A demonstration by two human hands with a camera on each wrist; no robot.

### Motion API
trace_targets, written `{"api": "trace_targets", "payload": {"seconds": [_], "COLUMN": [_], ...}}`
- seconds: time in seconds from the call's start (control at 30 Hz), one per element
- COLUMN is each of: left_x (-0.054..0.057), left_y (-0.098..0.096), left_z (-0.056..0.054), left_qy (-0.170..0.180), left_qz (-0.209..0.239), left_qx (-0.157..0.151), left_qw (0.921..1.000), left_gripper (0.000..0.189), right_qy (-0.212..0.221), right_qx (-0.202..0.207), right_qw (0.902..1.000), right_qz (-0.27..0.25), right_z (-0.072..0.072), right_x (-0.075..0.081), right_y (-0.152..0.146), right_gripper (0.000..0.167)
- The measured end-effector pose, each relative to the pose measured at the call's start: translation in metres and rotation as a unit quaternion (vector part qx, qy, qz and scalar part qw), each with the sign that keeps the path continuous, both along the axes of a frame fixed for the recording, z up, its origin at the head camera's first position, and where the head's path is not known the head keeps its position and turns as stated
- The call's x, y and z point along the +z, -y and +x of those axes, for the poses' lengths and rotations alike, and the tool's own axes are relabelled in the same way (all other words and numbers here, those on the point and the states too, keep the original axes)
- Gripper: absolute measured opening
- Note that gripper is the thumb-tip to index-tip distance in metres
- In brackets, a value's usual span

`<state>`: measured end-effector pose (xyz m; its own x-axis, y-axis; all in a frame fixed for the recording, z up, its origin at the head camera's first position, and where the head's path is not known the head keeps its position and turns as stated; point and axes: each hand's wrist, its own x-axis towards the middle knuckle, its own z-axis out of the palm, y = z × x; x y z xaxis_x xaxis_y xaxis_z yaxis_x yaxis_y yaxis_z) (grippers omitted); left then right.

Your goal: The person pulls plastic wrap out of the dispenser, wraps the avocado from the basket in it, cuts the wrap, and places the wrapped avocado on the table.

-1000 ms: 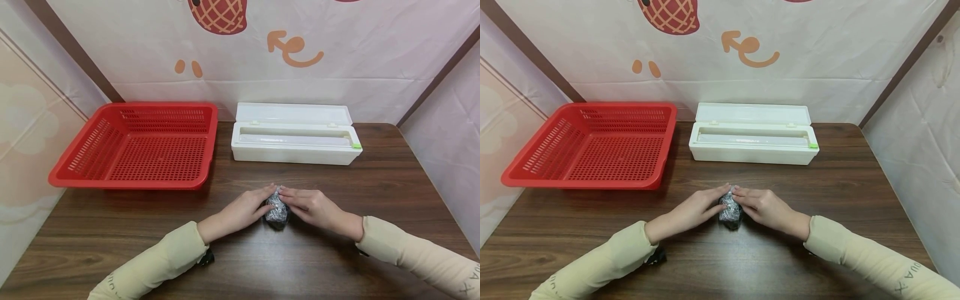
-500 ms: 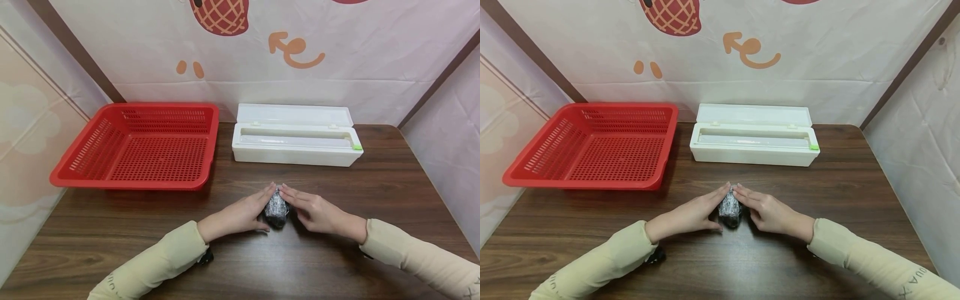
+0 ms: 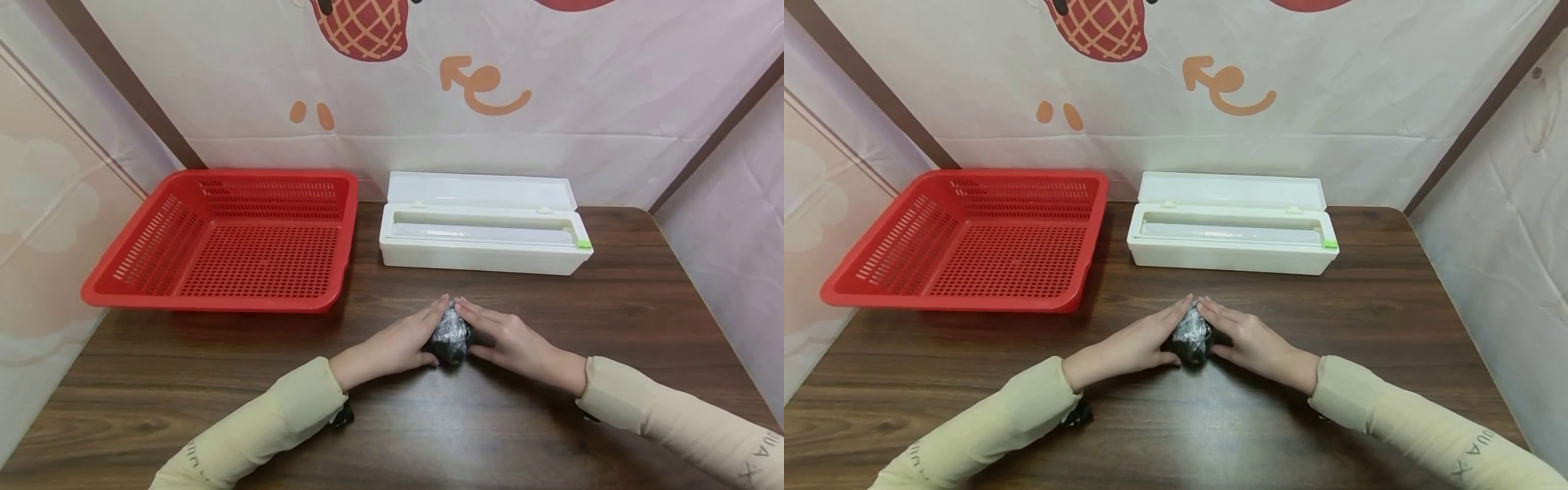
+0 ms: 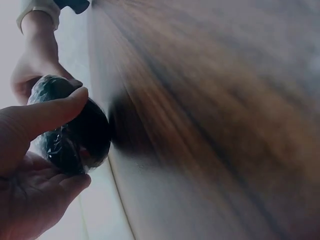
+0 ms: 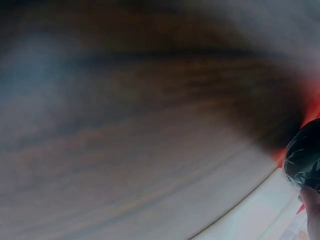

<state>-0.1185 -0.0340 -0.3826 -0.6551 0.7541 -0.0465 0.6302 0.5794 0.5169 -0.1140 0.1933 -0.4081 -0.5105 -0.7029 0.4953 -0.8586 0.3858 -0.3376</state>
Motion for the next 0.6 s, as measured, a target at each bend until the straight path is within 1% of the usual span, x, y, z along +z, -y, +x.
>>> {"api": "trace_targets", "payload": {"seconds": [0.07, 0.2, 0.3, 0.37, 0.47, 0.53, 0.6], "left_x": [0.0000, -0.0010, -0.0017, -0.0016, 0.0002, 0.0021, 0.0041], "left_y": [-0.0011, -0.0034, -0.0045, -0.0045, -0.0041, -0.0036, -0.0033], "left_z": [-0.0009, -0.0037, -0.0057, -0.0065, -0.0079, -0.0088, -0.0098], "left_qy": [-0.003, -0.023, -0.026, -0.016, 0.022, 0.051, 0.072], "left_qz": [0.004, 0.006, 0.005, 0.009, 0.025, 0.041, 0.055], "left_qx": [0.004, 0.010, 0.015, 0.016, 0.018, 0.024, 0.030], "left_qw": [1.0000, 0.9997, 0.9995, 0.9997, 0.9993, 0.9976, 0.9954], "left_gripper": [0.091, 0.086, 0.083, 0.082, 0.083, 0.083, 0.083], "right_qy": [0.011, 0.025, 0.035, 0.042, 0.055, 0.069, 0.086], "right_qx": [-0.006, -0.010, -0.015, -0.020, -0.022, -0.022, -0.023], "right_qw": [0.9999, 0.9994, 0.9990, 0.9987, 0.9981, 0.9972, 0.9956], "right_qz": [-0.006, -0.024, -0.026, -0.021, -0.018, -0.021, -0.029], "right_z": [-0.0010, -0.0051, -0.0068, -0.0069, -0.0072, -0.0078, -0.0085], "right_x": [0.0006, 0.0015, 0.0028, 0.0043, 0.0064, 0.0082, 0.0097], "right_y": [0.0002, 0.0002, 0.0006, 0.0009, -0.0002, -0.0013, -0.0031], "right_gripper": [0.070, 0.069, 0.069, 0.068, 0.068, 0.068, 0.067]}}
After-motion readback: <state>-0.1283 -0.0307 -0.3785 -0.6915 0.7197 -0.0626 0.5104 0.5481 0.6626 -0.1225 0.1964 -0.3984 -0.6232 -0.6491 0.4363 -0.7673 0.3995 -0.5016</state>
